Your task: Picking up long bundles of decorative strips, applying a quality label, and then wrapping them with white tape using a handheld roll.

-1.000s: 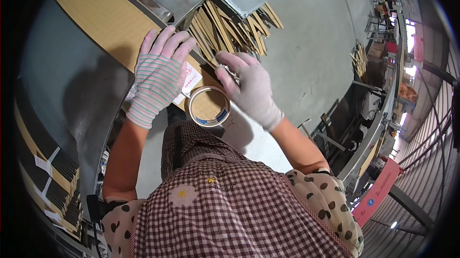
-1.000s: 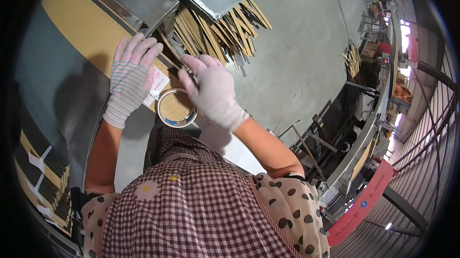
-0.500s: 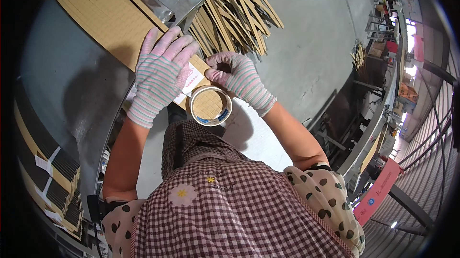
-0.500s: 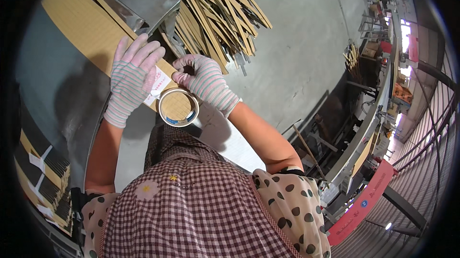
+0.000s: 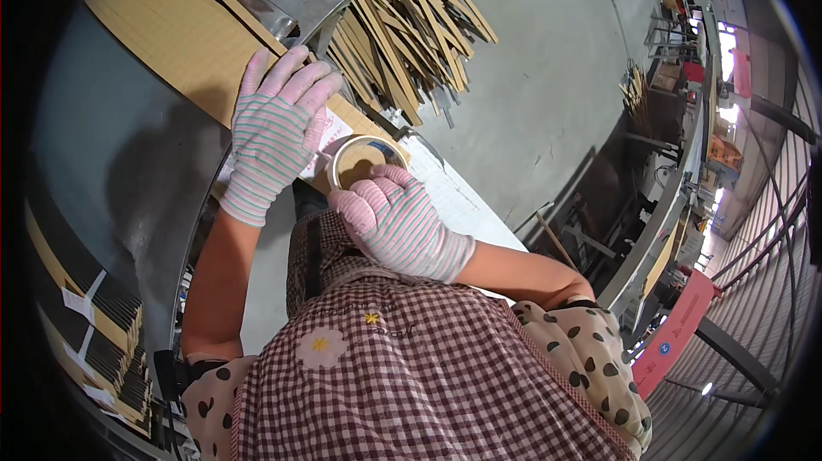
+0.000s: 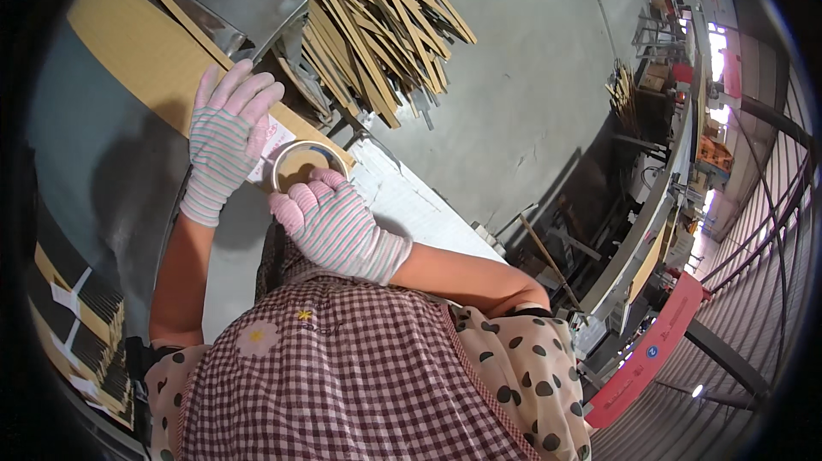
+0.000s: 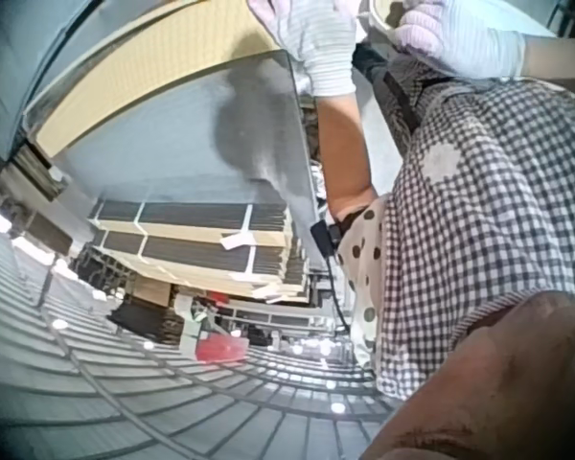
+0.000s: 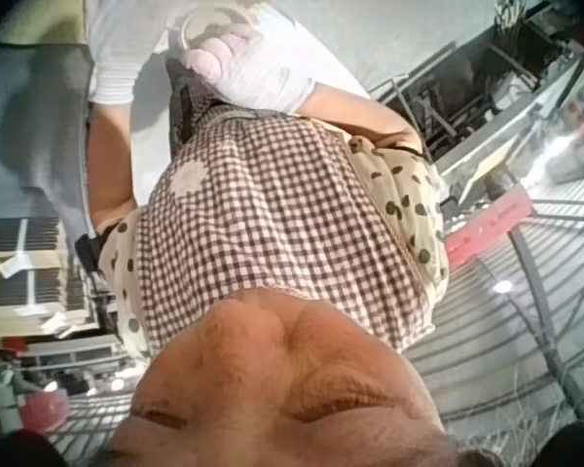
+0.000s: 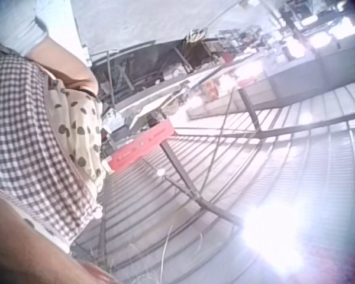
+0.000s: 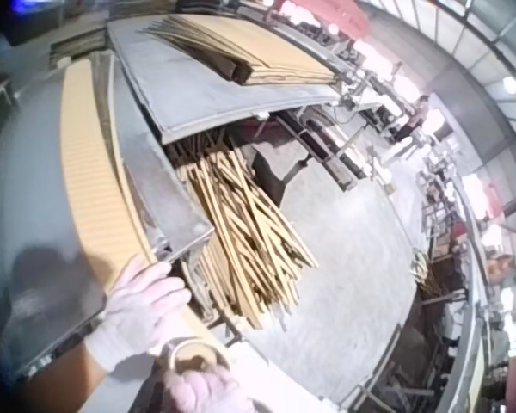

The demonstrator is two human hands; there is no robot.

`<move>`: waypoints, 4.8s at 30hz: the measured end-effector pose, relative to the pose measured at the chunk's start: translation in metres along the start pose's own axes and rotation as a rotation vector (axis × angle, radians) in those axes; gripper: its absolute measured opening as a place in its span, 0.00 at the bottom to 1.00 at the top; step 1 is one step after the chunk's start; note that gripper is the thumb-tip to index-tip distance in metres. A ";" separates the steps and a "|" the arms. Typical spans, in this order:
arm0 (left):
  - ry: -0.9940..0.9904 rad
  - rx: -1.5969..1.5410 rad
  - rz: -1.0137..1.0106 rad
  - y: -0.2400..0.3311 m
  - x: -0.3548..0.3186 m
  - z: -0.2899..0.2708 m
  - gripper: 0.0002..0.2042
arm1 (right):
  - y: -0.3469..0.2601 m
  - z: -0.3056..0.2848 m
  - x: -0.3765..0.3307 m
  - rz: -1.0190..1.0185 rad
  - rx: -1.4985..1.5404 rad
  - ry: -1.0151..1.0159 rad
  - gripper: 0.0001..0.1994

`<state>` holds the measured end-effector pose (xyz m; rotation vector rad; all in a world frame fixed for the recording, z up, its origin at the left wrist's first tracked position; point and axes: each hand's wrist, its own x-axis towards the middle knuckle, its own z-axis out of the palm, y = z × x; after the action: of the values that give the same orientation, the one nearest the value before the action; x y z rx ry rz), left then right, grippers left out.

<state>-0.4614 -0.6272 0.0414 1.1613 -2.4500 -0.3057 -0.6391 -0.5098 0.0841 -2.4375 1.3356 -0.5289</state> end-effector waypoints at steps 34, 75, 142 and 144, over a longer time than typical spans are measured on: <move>-0.051 0.000 0.026 0.000 0.005 -0.003 0.20 | 0.080 -0.020 0.014 0.582 0.274 -0.224 0.18; -0.213 -2.219 -0.935 -0.043 -0.080 0.192 0.23 | -0.013 0.011 0.049 0.439 -0.077 0.068 0.53; 0.784 -1.653 -1.012 0.031 -0.034 0.011 0.37 | 0.077 0.007 0.090 0.281 0.529 -0.048 0.18; 0.812 -1.842 -0.984 0.025 -0.028 0.009 0.37 | 0.080 0.020 0.103 0.266 0.401 -0.101 0.20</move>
<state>-0.4669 -0.5899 0.0352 0.9407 -0.1590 -1.4667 -0.6379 -0.6373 0.0491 -1.9073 1.3349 -0.5363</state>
